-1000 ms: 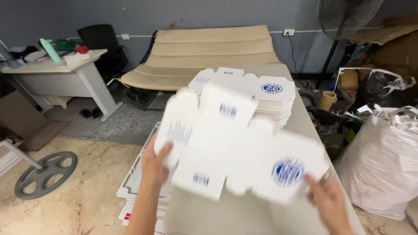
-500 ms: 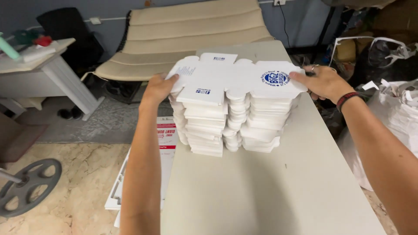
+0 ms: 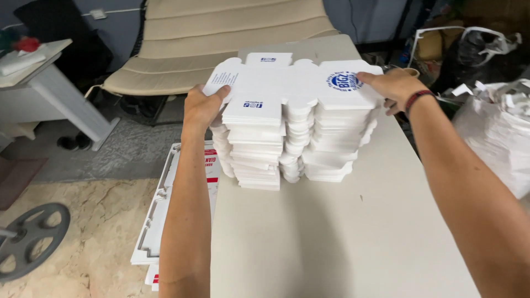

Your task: Organizing and stacking flat-folded cardboard burger boxes on a table in a packaging facility.

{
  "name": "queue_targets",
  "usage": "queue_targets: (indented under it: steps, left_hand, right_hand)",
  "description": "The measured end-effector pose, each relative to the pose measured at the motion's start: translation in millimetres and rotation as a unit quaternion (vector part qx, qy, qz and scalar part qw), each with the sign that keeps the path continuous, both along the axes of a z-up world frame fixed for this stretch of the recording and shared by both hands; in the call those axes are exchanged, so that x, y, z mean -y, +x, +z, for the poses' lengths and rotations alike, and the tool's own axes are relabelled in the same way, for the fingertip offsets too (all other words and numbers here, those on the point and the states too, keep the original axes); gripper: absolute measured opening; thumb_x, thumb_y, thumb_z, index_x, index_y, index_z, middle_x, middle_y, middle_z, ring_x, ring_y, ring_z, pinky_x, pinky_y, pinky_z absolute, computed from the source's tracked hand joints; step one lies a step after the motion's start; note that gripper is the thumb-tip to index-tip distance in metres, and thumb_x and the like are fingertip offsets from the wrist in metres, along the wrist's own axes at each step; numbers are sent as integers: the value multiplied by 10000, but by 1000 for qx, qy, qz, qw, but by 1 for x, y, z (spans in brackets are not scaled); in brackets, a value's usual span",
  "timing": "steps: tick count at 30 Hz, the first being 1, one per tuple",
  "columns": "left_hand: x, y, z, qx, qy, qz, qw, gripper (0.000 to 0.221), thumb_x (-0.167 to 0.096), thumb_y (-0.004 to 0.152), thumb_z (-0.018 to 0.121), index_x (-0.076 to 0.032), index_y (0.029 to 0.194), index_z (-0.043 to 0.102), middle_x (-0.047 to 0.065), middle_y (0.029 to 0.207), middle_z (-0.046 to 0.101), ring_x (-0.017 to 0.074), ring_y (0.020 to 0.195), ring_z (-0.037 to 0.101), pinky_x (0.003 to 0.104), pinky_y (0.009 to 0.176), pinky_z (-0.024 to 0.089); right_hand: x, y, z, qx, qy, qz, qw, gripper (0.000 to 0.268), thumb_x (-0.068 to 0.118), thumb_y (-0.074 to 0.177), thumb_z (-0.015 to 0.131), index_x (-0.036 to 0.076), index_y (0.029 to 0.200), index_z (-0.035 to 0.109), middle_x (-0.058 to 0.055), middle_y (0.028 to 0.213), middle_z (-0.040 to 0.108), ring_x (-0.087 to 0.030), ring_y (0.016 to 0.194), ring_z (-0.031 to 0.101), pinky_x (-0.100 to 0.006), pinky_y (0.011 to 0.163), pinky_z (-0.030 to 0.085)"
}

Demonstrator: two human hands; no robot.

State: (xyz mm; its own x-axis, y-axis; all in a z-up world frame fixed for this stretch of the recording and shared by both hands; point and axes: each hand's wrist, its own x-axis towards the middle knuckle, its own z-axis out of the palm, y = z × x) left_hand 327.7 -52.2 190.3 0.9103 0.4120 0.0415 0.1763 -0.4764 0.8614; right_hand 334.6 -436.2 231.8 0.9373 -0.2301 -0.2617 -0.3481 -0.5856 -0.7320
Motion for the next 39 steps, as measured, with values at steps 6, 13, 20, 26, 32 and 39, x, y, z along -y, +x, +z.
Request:
queue_targets:
  steps: [6,13,20,26,32,39]
  left_hand:
    - [4,-5,-5,17,50,-4,999,744,-559,897,739,-70,1429,563,191,1298,663,328,1263,619,449,1018,526]
    - [-9,4,-17,40,20,-23,999,749,-620,874,778,-80,1364,609,168,1241,697,300,1222,650,424,994,533]
    - [-19,-44,-86,119,-278,-80,950,1169,-946,808,299,-140,1649,201,240,1700,170,495,1553,114,712,1206,33]
    - [15,-41,-136,96,-380,-64,918,922,-800,948,308,-142,1590,372,176,1656,325,394,1548,235,572,1275,146]
    - [19,-50,-164,161,-388,-29,907,675,-676,1038,385,-232,1536,484,46,1605,423,232,1518,323,432,1287,227]
    - [26,-90,-170,208,-381,-44,900,622,-550,1086,400,-134,1542,470,130,1602,406,280,1504,349,463,1273,262]
  right_hand:
    - [-4,-3,-3,41,27,-17,999,906,567,995,666,-104,1519,357,-381,1447,467,-530,1249,535,-635,924,517]
    - [8,14,-24,55,57,8,997,900,567,1010,621,-127,1513,347,-372,1454,467,-564,1235,536,-690,927,496]
    - [22,-25,-113,163,318,72,931,1067,789,856,153,30,1597,264,-281,1671,217,-492,1537,160,-638,1196,248]
    - [-8,-12,-256,255,385,19,887,719,571,1092,76,135,1662,118,-105,1724,110,-384,1585,101,-549,1297,68]
    - [-33,-22,-261,261,395,-43,880,682,677,1079,135,312,1655,142,12,1725,198,-261,1587,180,-440,1318,111]
    - [-30,-38,-252,265,430,-16,863,696,640,1079,184,230,1641,212,-114,1700,255,-324,1569,228,-502,1300,157]
